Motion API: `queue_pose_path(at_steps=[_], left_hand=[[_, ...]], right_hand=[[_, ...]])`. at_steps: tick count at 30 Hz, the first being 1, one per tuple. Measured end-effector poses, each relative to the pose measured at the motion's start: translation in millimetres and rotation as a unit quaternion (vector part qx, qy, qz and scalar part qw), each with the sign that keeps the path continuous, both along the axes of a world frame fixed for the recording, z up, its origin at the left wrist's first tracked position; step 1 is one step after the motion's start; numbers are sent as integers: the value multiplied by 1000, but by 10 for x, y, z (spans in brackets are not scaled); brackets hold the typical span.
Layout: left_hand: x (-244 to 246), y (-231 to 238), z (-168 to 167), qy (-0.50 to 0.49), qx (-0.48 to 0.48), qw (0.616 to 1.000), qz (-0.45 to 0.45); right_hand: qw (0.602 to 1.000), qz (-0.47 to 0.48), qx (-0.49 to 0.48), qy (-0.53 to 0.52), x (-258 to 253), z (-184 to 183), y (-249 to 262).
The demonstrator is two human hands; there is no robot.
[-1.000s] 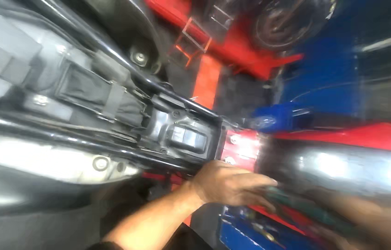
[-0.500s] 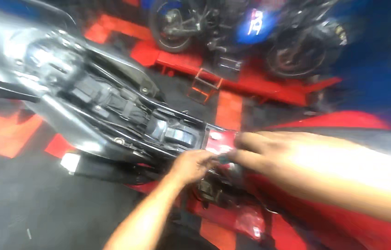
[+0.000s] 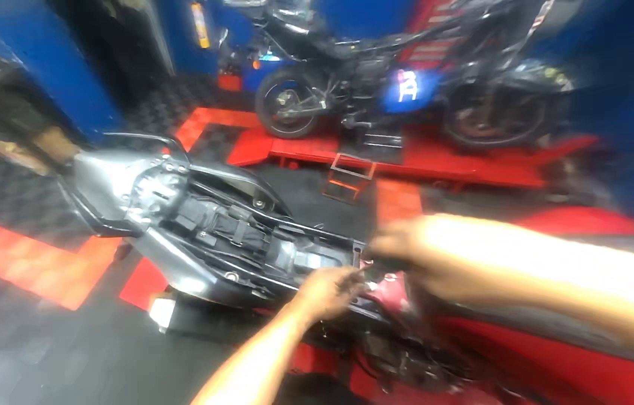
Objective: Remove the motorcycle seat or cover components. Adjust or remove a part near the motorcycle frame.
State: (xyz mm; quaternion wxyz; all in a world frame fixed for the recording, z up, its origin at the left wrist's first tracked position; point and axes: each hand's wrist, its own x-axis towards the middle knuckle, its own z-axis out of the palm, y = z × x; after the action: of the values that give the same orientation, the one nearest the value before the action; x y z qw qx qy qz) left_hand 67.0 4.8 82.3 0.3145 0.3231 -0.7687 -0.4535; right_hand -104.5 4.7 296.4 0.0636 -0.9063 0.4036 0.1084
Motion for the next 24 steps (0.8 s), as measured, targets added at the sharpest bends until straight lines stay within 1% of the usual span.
queue_pose_path(at_steps=[2, 4, 6, 8, 12, 16, 20, 24], left_hand=[[200, -186, 162, 7, -32, 998, 47], [402, -496, 226, -20, -46, 994, 97], [533, -771, 187, -57, -16, 989, 135], [567, -932, 70, -67, 13, 983, 170], [508, -968, -195, -36, 46, 974, 219], [406, -914, -394, -6, 38, 965, 258], [307, -893, -543, 23, 23, 954, 297], [259, -874, -610, 28, 16, 945, 327]], right_hand=[[996, 41, -42, -74, 141, 162, -193], [991, 43, -46, -117, 278, 170, -491], [989, 25, -41, -143, 402, 15, -784], [986, 14, -33, -163, 480, -184, -1018], [987, 29, -2, -155, 556, -411, -1209], [985, 72, 13, -158, 512, -538, -1277], [980, 93, 18, -177, 435, -571, -1357], [980, 107, 31, -162, 427, -534, -1382]])
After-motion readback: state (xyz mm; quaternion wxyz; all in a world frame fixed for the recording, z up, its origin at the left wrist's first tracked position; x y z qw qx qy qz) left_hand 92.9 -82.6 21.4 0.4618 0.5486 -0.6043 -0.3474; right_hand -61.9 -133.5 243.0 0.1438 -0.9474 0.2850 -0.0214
